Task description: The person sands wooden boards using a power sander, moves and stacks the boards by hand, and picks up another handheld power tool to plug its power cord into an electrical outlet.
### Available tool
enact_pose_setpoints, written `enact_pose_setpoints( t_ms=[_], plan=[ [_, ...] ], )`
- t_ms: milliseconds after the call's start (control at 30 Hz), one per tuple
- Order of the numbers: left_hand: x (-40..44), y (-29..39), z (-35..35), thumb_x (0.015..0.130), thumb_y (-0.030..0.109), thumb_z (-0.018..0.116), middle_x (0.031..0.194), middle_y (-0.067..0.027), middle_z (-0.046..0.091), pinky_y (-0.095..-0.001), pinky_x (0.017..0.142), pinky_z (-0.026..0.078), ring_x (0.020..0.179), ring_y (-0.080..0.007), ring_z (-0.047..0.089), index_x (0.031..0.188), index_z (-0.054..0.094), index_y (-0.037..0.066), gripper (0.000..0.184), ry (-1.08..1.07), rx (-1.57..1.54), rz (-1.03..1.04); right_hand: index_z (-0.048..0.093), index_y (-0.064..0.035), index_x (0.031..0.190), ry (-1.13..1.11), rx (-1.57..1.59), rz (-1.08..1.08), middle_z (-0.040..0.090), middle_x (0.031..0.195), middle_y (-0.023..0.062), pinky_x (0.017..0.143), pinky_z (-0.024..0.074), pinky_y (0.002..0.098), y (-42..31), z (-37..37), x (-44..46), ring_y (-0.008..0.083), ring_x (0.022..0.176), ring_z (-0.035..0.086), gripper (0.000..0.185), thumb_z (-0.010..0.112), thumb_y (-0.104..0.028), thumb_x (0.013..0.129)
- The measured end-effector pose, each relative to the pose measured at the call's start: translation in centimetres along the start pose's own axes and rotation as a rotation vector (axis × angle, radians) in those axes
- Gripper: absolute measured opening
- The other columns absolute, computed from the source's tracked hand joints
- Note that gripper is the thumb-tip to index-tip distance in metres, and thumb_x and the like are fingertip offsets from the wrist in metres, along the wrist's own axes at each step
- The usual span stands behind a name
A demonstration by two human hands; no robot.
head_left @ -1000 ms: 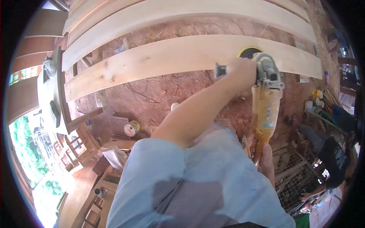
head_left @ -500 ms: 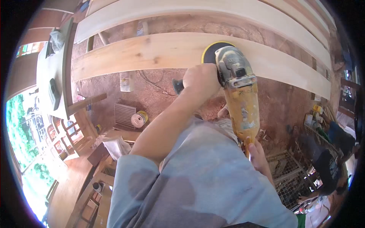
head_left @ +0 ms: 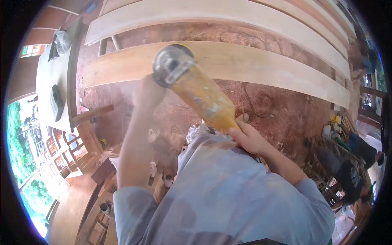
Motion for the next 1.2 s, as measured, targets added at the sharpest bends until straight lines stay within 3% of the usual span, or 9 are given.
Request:
enact_pose_setpoints(
  t_ms=[67, 200, 300, 367, 400, 600, 867, 933, 1200],
  plan=[
    [1.9, -2.9, -0.8, 0.087, 0.031, 0.065, 0.098, -0.0277, 0.07, -0.0507, 0.083, 0.053, 0.1, -0.0425, 0.068, 0.103, 0.073, 0.003, 0.034, -0.041, 0.037, -0.031, 0.057, 0.0032, 0.13, 0.01, -0.056, -0.058, 0.069, 0.109, 0.0207, 0.091, 0.0506, 0.0404, -1.6, 1.0, 1.7, 0.0295, 0.104, 0.066, 0.056, 0.056, -0.043, 0.099],
    [4.8, -8.7, -0.2, 0.084, 0.023, 0.065, 0.091, -0.0268, 0.07, -0.0509, 0.078, 0.054, 0.091, -0.0444, 0.068, 0.089, 0.071, 0.002, 0.023, 0.036, 0.113, 0.144, 0.058, 0.0034, 0.128, 0.029, -0.095, -0.13, 0.069, 0.105, 0.0222, 0.089, 0.0514, 0.0418, -3.7, 2.1, 4.3, 0.0317, 0.099, 0.068, 0.059, 0.057, -0.047, 0.098],
    [4.1, -6.2, -0.1, 0.084, 0.021, 0.065, 0.089, -0.0269, 0.07, -0.0506, 0.076, 0.054, 0.091, -0.0442, 0.068, 0.084, 0.07, 0.001, 0.021, 0.097, 0.222, 0.161, 0.059, 0.0031, 0.126, -0.056, -0.087, -0.11, 0.069, 0.107, 0.022, 0.09, 0.0507, 0.0416, -2.1, 1.8, 5.4, 0.0312, 0.102, 0.067, 0.059, 0.057, -0.049, 0.097],
    [4.8, -7.4, -0.2, 0.083, 0.023, 0.067, 0.089, -0.0262, 0.07, -0.0507, 0.076, 0.054, 0.091, -0.044, 0.069, 0.086, 0.071, 0.001, 0.022, 0.067, 0.233, 0.218, 0.059, 0.0002, 0.127, 0.065, -0.098, -0.182, 0.066, 0.094, 0.0098, 0.074, 0.0513, 0.0365, -1.6, 3.0, 5.7, 0.0186, 0.082, 0.063, 0.055, 0.055, -0.047, 0.099],
    [5.5, -7.6, -0.2, 0.083, 0.024, 0.068, 0.09, -0.0256, 0.07, -0.0508, 0.077, 0.054, 0.091, -0.0437, 0.069, 0.087, 0.071, 0.002, 0.023, 0.042, 0.246, 0.255, 0.059, 0.0002, 0.127, 0.101, -0.094, -0.164, 0.066, 0.094, 0.0098, 0.074, 0.0513, 0.0365, -2.4, 2.8, 5.1, 0.0186, 0.082, 0.063, 0.055, 0.055, -0.047, 0.099],
    [2.1, 11.7, 4.7, 0.085, 0.037, 0.07, 0.096, -0.0265, 0.07, -0.0505, 0.081, 0.053, 0.095, -0.0438, 0.068, 0.099, 0.074, 0.004, 0.036, -0.182, 0.142, 0.141, 0.058, 0.0033, 0.13, 0.12, 0.049, -0.076, 0.069, 0.109, 0.0175, 0.09, 0.0506, 0.0398, 5.3, -8.4, -1.6, 0.0259, 0.102, 0.066, 0.055, 0.057, -0.043, 0.099],
    [-4.6, 34.1, 15.2, 0.08, 0.017, 0.066, 0.098, -0.0245, 0.071, -0.049, 0.084, 0.055, 0.095, -0.0411, 0.07, 0.096, 0.075, 0.005, 0.022, -0.317, 0.111, 0.339, 0.051, 0.0023, 0.137, 0.319, 0.309, -0.142, 0.064, 0.12, 0.0123, 0.085, 0.0525, 0.0359, 20.6, -18.2, -13.8, 0.0199, 0.105, 0.06, 0.053, 0.056, -0.036, 0.1],
    [-6.1, 40.3, 16.8, 0.079, 0.016, 0.066, 0.099, -0.0243, 0.072, -0.0489, 0.084, 0.055, 0.095, -0.0404, 0.07, 0.095, 0.074, 0.004, 0.022, -0.351, 0.148, 0.372, 0.051, 0.0004, 0.138, 0.292, 0.527, 0.133, 0.063, 0.108, 0.007, 0.077, 0.0522, 0.0316, 22.4, -21.5, -17.2, 0.0146, 0.095, 0.059, 0.051, 0.055, -0.034, 0.101],
    [-11.3, 62.0, 24.0, 0.078, 0.014, 0.066, 0.098, -0.023, 0.072, -0.0472, 0.086, 0.056, 0.097, -0.0387, 0.071, 0.095, 0.074, 0.0, 0.023, -0.415, 0.283, 0.567, 0.055, -0.0017, 0.126, 0.504, 0.63, -0.037, 0.058, 0.091, 0.0012, 0.068, 0.0489, 0.0275, 32.3, -31.9, -25.6, 0.0098, 0.081, 0.054, 0.042, 0.052, -0.036, 0.103]
  ],
)
Point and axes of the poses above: each hand's wrist, its own x-axis towards the middle knuckle, its own z-axis out of the palm, y = z × x, the point moved 1 cm from there along x, towards the middle knuckle
